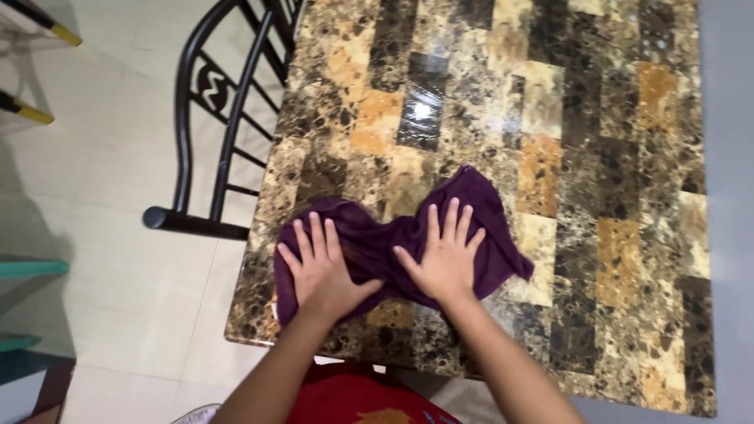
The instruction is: Clean the surface of the dining table using a sponge, soap, and a cloth.
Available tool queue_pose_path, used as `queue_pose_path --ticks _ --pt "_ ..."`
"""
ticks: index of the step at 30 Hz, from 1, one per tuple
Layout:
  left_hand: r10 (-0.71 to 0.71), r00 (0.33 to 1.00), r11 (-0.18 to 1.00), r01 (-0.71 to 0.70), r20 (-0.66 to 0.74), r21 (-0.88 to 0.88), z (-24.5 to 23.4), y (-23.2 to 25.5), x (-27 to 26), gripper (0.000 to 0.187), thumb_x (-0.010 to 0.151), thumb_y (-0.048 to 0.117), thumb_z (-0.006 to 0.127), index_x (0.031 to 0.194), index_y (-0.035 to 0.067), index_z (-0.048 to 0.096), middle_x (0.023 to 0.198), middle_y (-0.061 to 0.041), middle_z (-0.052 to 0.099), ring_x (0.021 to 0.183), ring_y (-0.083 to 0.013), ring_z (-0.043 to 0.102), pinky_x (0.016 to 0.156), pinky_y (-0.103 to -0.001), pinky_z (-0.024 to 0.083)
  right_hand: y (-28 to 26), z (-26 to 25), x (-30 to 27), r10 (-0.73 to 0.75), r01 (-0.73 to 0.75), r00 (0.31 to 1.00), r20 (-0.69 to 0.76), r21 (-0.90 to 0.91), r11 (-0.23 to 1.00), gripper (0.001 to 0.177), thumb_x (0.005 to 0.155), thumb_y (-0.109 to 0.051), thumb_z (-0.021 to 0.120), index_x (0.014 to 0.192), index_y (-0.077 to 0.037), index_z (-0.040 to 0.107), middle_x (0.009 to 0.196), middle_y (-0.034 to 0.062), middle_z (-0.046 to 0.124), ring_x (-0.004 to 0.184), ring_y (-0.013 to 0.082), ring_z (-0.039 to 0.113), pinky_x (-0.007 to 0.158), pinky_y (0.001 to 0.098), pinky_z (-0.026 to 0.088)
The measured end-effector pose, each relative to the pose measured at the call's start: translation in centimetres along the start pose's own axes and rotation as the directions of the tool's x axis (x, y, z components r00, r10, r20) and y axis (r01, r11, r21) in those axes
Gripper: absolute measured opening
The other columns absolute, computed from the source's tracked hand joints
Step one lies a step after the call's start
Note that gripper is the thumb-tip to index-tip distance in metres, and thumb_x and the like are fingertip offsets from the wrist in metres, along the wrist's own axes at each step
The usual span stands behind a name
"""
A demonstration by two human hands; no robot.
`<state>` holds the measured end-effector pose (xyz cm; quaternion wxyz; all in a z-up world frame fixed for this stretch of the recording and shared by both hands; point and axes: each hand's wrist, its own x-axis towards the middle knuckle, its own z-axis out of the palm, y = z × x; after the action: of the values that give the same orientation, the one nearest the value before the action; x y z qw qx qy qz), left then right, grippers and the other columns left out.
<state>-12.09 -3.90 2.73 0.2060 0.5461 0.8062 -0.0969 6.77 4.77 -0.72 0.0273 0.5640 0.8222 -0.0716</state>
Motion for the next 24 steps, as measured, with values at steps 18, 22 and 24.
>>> queue_pose_path --ticks 18,22,24 --pt "0.239 0.971 0.970 -0.236 -0.032 0.062 -6.9 -6.5 11.6 0.142 0.067 0.089 0.066 0.165 0.008 0.001 0.170 -0.025 -0.008 0.154 -0.0497 -0.011 0.119 -0.074 0.001 -11.1 2.5 2.3 0.441 -0.434 0.896 -0.057 0.111 0.894 0.130 0.069 -0.091 0.058 0.159 -0.004 0.020 0.164 0.0338 0.004 0.151 0.0510 -0.002 0.110 0.0772 0.003" --pt "0.294 0.941 0.955 -0.297 0.164 -0.005 -8.6 -6.9 11.7 0.146 0.066 0.088 0.069 0.163 0.009 -0.007 0.168 -0.025 -0.018 0.152 -0.0481 -0.020 0.118 -0.073 -0.003 -12.5 4.1 2.6 0.607 -0.591 0.787 -0.107 0.149 0.793 0.128 0.071 -0.091 0.056 0.161 -0.007 0.021 0.166 0.0320 0.005 0.154 0.0508 0.000 0.113 0.0777 0.004" --pt "0.325 0.932 0.946 -0.319 0.162 -0.063 -8.7 -7.3 11.1 0.137 0.072 0.076 0.074 0.164 0.009 -0.003 0.168 -0.025 -0.013 0.152 -0.0516 -0.016 0.114 -0.078 0.004 -14.3 4.6 2.6 0.707 -0.684 0.696 -0.123 0.186 0.705 0.127 0.072 -0.089 0.056 0.162 -0.007 0.022 0.167 0.0325 0.006 0.154 0.0537 0.000 0.113 0.0790 0.006"
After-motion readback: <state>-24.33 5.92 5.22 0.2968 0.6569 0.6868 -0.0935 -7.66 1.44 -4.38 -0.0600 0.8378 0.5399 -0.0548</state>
